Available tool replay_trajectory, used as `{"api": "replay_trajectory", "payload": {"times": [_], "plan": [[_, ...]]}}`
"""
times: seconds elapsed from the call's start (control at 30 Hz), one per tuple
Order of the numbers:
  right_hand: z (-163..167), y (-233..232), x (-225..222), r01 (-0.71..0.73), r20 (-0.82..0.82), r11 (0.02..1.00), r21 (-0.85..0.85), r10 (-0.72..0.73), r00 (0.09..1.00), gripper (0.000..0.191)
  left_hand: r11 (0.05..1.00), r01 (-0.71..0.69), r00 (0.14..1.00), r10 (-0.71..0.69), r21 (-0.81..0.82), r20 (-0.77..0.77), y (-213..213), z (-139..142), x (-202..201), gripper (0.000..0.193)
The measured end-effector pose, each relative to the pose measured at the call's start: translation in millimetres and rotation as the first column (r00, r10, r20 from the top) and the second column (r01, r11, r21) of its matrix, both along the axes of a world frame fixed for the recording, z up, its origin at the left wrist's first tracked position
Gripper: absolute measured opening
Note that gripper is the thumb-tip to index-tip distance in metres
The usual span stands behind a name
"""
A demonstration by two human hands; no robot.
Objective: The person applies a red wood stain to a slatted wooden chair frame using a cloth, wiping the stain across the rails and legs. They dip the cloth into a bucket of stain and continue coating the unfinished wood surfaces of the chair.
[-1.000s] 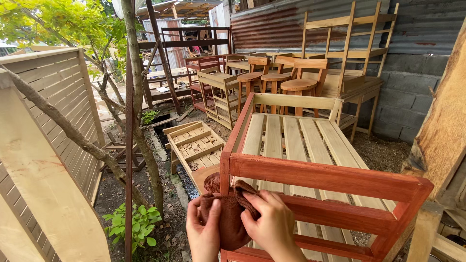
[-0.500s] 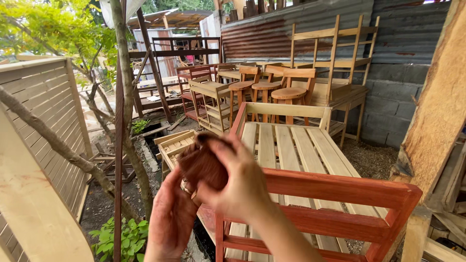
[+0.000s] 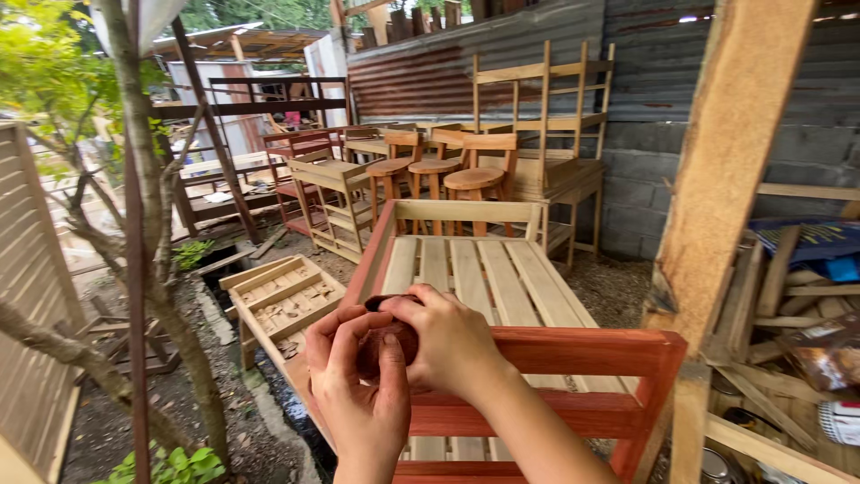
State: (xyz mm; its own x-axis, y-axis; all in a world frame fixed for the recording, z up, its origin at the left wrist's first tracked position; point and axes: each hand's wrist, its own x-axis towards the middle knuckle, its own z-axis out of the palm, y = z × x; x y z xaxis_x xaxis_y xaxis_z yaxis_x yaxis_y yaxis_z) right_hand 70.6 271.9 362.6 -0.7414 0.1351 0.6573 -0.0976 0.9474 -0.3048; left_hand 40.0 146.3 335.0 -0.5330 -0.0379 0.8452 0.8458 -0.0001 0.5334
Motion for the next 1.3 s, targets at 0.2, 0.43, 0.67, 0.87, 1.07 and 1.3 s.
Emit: {"api": "replay_trajectory", "payload": {"times": [0.2,0.43,0.67,0.87,1.07,1.3], "plan": [[1,65,59,0.140,0.208,0.989,-0.056,-0.125,0.970,0.077,0.976,-0.069,0.997,0.059,-0.205,-0.056,39,-10,13,0.015],[-18,152,123,0.303,0.274,0.942,-0.142,-0.256,0.927,0.089,0.974,0.013,0.994,-0.037,-0.228,-0.101,90,-26,42,0.013],[-70,245,170,0.433,0.269,0.783,-0.446,-0.344,0.900,0.085,0.981,0.074,0.996,-0.082,-0.180,-0.041,107,-33,67,0.013],[-202,273,194,0.360,0.386,0.735,-0.574,-0.144,0.911,0.076,0.983,0.062,0.998,-0.057,-0.173,0.037,113,-56,80,0.020],[-283,256,183,-0.121,0.017,0.322,-0.939,0.395,0.918,0.078,0.984,0.165,0.916,-0.127,-0.069,0.380,100,-119,81,0.021],[-239,133,129,-0.131,-0.039,0.286,-0.949,0.306,0.951,0.065,0.982,0.090,0.778,-0.175,0.169,0.603,22,-177,49,0.021]]}}
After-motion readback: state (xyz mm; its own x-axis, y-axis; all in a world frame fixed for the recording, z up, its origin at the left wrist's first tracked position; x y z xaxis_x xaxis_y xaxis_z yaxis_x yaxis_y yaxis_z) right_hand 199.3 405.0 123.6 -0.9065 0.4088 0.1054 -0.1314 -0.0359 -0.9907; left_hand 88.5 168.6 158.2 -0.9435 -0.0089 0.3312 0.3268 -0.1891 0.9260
